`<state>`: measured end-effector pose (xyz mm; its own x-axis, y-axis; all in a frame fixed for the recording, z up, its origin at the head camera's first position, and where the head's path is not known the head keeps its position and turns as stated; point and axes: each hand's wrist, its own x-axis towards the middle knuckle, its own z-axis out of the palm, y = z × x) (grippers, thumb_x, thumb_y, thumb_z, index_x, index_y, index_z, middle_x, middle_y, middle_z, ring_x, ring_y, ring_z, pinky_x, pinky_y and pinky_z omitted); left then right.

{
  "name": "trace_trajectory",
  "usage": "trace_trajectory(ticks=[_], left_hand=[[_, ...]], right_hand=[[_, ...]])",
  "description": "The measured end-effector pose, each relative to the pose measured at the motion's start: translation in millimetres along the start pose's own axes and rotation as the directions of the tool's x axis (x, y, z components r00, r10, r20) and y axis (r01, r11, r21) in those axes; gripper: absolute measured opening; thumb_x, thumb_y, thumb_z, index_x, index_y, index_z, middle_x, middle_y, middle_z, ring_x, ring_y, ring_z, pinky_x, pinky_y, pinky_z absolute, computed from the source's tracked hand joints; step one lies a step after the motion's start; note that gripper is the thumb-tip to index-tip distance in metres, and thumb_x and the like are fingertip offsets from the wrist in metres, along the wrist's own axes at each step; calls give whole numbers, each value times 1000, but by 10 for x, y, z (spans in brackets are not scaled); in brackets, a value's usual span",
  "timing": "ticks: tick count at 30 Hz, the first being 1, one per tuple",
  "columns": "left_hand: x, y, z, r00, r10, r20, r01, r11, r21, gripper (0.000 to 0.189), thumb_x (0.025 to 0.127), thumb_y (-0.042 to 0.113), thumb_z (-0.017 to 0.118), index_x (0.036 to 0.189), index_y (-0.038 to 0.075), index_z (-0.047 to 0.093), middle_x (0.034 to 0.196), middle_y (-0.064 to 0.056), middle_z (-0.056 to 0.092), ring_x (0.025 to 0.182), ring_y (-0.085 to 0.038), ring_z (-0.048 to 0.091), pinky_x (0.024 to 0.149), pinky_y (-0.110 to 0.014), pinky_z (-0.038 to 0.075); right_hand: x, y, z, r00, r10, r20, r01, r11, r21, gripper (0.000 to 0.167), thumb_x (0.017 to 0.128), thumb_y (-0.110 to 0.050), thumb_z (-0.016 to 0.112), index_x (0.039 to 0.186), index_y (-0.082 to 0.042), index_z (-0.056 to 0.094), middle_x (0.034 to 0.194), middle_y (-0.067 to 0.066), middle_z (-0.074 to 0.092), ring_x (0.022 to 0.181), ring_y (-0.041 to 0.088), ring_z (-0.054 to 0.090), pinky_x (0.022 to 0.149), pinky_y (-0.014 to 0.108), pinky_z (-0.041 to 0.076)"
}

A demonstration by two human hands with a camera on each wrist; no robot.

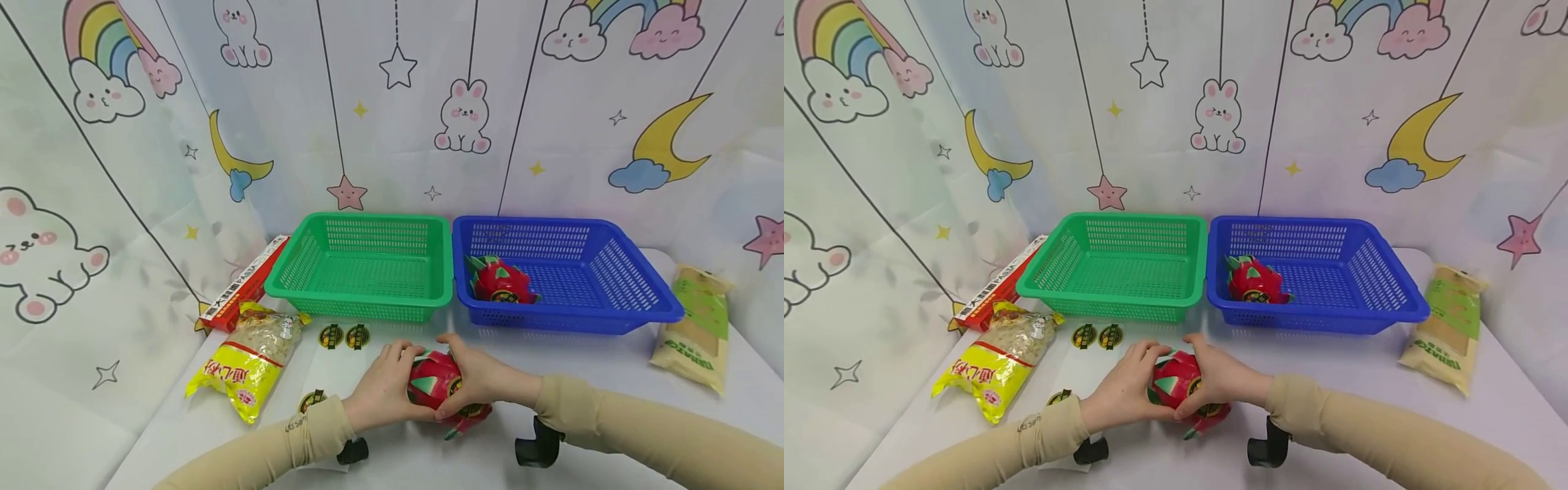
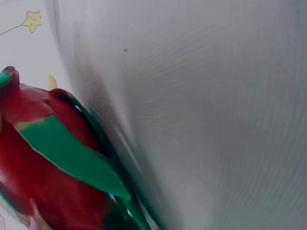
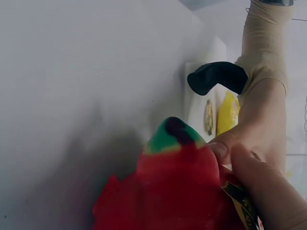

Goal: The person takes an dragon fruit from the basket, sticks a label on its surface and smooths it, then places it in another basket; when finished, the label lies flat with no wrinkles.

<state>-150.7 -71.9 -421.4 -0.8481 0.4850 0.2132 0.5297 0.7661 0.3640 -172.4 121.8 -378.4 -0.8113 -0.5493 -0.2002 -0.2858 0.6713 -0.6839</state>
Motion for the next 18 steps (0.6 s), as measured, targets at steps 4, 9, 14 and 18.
trace_trajectory(ticks=[4,9,14,18], left_hand=[[4,-16,-21,1000,7,21,-7,1000,-17,88,61,60,76,127,9,45,116,-4,47,100,-15,47,84,-28,47],[14,-72,-135,997,21,69,-15,996,-84,80,65,53,77,126,9,48,113,-4,49,100,-15,51,85,-27,47],[27,-128,-237,997,41,61,-34,993,-116,64,71,38,78,121,9,53,110,-3,54,100,-15,53,85,-28,47],[39,-181,-240,998,29,50,-24,994,-102,53,76,32,75,119,8,54,110,-4,56,99,-16,54,84,-28,47]], right_hand=[[7,-25,-14,1000,-12,17,12,999,-38,85,55,-28,88,120,-4,39,97,7,59,84,19,57,67,35,52],[11,-53,-27,998,-67,-1,66,983,-169,76,51,-26,88,111,-8,45,92,3,59,81,16,56,63,33,51],[-1,-43,-40,981,-189,-41,164,926,-339,76,48,-22,89,111,-13,47,96,-1,57,81,14,55,62,29,49],[-38,-23,-90,959,-270,-85,205,871,-447,77,47,-23,89,112,-16,48,100,-3,56,82,13,57,61,26,48]])
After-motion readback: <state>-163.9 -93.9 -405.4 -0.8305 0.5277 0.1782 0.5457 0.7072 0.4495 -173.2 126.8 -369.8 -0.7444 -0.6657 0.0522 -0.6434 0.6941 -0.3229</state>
